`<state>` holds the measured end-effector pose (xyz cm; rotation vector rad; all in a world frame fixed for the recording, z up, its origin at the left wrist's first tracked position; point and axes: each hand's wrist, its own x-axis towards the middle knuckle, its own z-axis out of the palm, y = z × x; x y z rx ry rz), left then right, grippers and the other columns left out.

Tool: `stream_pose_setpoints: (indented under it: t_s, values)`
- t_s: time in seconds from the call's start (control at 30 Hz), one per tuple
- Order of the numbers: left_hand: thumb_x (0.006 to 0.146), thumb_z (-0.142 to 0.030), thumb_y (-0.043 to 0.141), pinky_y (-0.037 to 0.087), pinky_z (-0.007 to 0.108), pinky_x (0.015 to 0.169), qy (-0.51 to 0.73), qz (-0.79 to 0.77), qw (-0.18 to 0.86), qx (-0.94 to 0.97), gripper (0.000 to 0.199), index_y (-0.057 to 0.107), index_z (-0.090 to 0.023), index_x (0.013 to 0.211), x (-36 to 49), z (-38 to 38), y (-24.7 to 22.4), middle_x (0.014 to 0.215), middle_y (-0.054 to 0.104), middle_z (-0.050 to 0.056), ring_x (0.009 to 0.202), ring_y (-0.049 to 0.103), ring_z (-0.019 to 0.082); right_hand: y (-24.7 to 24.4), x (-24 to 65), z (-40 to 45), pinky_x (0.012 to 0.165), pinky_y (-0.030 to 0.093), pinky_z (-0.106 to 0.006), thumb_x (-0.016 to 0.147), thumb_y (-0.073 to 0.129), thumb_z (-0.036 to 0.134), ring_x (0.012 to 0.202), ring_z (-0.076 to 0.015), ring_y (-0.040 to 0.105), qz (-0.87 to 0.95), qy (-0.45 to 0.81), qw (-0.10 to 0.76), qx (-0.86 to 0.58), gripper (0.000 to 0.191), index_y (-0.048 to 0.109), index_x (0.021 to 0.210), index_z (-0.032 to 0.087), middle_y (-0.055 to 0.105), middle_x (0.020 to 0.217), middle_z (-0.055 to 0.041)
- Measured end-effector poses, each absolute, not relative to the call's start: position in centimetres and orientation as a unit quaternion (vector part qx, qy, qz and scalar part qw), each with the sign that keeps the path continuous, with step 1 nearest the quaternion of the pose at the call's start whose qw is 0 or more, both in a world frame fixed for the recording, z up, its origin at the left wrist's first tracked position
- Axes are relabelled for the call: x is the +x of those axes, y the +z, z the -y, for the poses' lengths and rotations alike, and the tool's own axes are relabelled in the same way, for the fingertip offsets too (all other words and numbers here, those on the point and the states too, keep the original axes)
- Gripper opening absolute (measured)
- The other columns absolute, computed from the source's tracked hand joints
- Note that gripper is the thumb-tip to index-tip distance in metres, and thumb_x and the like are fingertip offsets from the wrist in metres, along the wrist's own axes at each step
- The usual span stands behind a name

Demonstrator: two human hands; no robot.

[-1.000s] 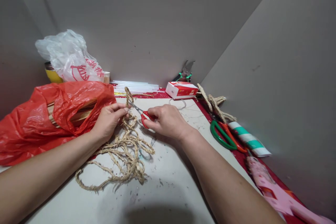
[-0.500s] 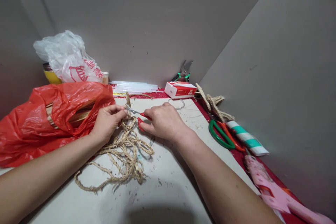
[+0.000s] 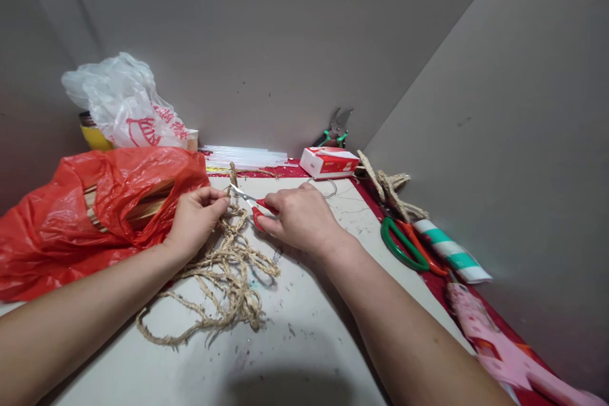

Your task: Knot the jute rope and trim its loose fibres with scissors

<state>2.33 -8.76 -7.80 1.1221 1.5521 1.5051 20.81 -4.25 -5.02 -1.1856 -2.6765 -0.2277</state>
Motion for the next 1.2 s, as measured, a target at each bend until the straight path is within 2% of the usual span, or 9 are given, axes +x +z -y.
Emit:
stream_pose_setpoints:
  t_s: [0.17, 0.27, 0.4, 0.73, 0.93, 1.2]
  values:
    - [0.061, -0.025, 0.071, 0.037, 0.02, 0.052, 0.576, -0.6, 0.318, 0.456, 0.012, 0.066, -0.015, 0.063, 2.5, 8.9, -7.5, 0.058, 0.061, -0.001, 0.052, 0.05, 0.01, -5.0, 20.7, 4.5, 0.078, 0.027, -0.038, 0.082, 0.051, 0.048, 0.071, -0.0197, 0.057, 0.902, -0.095, 0.101, -0.408, 0.035, 0.069, 0.091, 0.018, 0.068, 0.078, -0.0072]
    - [0.061, -0.026, 0.07, 0.036, 0.02, 0.049, 0.567, -0.605, 0.326, 0.454, 0.013, 0.067, -0.015, 0.067, 2.6, 9.0, -7.4, 0.055, 0.059, -0.002, 0.049, 0.048, 0.009, -5.0, 20.6, 4.6, 0.081, 0.027, -0.04, 0.082, 0.051, 0.047, 0.072, -0.0209, 0.057, 0.897, -0.11, 0.108, -0.414, 0.036, 0.069, 0.093, 0.018, 0.067, 0.078, -0.0082]
    - [0.062, -0.026, 0.069, 0.035, 0.019, 0.047, 0.567, -0.611, 0.317, 0.452, 0.016, 0.069, -0.014, 0.073, 2.7, 9.0, -7.2, 0.056, 0.059, -0.002, 0.049, 0.047, 0.009, -5.0, 20.4, 4.8, 0.081, 0.027, -0.04, 0.082, 0.052, 0.048, 0.073, -0.0212, 0.058, 0.895, -0.11, 0.1, -0.42, 0.037, 0.069, 0.092, 0.017, 0.068, 0.078, -0.0086]
    - [0.065, -0.025, 0.066, 0.037, 0.02, 0.051, 0.558, -0.611, 0.282, 0.485, 0.012, 0.064, -0.014, 0.069, 2.4, 8.8, -7.8, 0.059, 0.059, -0.002, 0.052, 0.048, 0.009, -4.9, 20.3, 4.8, 0.081, 0.026, -0.039, 0.081, 0.052, 0.049, 0.072, -0.0206, 0.059, 0.896, -0.097, 0.095, -0.423, 0.036, 0.069, 0.089, 0.018, 0.069, 0.079, -0.0081]
    - [0.068, -0.025, 0.063, 0.038, 0.02, 0.054, 0.534, -0.616, 0.215, 0.538, 0.014, 0.067, -0.013, 0.074, 2.3, 8.8, -8.3, 0.059, 0.057, -0.003, 0.054, 0.048, 0.009, -5.0, 19.9, 5.0, 0.078, 0.028, -0.038, 0.081, 0.05, 0.048, 0.066, -0.02, 0.058, 0.895, -0.062, 0.068, -0.435, 0.035, 0.068, 0.081, 0.018, 0.069, 0.073, -0.0083]
    - [0.069, -0.025, 0.06, 0.039, 0.021, 0.053, 0.531, -0.624, 0.198, 0.538, 0.018, 0.069, -0.012, 0.079, 2.4, 8.9, -8.3, 0.058, 0.057, -0.002, 0.053, 0.048, 0.01, -4.8, 19.6, 5.2, 0.08, 0.03, -0.039, 0.081, 0.05, 0.048, 0.065, -0.0206, 0.059, 0.894, -0.074, 0.066, -0.438, 0.036, 0.069, 0.079, 0.017, 0.07, 0.072, -0.0093]
